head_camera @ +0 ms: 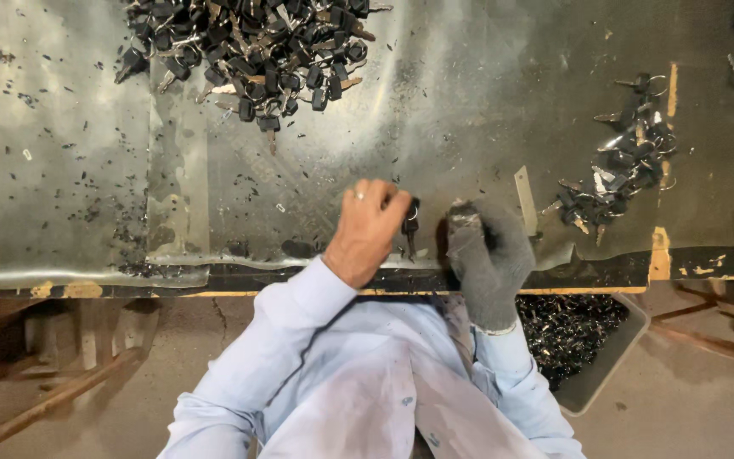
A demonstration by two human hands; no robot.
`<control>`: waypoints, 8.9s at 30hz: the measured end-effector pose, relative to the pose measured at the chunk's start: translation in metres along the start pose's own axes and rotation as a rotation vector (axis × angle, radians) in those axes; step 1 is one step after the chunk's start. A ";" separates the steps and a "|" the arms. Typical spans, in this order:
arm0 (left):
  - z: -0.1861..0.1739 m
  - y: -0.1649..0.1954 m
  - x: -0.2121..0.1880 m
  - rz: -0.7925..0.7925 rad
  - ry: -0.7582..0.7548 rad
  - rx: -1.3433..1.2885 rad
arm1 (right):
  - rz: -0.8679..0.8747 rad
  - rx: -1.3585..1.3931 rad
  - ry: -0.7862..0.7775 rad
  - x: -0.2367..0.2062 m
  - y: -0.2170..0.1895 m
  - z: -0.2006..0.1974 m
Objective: The person repeatedly picks up keys from a pile on a metal table, uses pliers to trim or adjust the key head, and places the finished keys into a separate pile. The process is repeated for multiple keys throughout the clip.
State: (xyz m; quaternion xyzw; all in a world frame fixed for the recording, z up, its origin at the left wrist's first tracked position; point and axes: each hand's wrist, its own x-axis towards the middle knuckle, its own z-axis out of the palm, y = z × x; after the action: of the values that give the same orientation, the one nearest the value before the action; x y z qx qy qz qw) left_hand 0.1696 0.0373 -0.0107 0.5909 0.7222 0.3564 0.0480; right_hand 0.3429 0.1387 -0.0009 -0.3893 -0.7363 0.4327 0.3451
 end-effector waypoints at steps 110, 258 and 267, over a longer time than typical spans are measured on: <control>0.023 0.019 0.014 -0.072 0.078 -0.100 | -0.280 -0.392 -0.129 0.007 -0.036 -0.014; 0.006 0.023 -0.017 -0.081 0.251 -0.145 | 0.547 0.185 -0.306 0.036 -0.060 -0.013; -0.029 0.029 -0.012 -0.059 0.076 -0.675 | -0.085 -0.120 -0.337 0.009 -0.047 -0.007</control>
State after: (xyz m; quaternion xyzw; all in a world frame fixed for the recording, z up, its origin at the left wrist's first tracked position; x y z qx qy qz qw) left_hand 0.1829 0.0146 0.0230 0.5068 0.5815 0.5956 0.2242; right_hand 0.3318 0.1343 0.0460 -0.2995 -0.8240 0.4322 0.2111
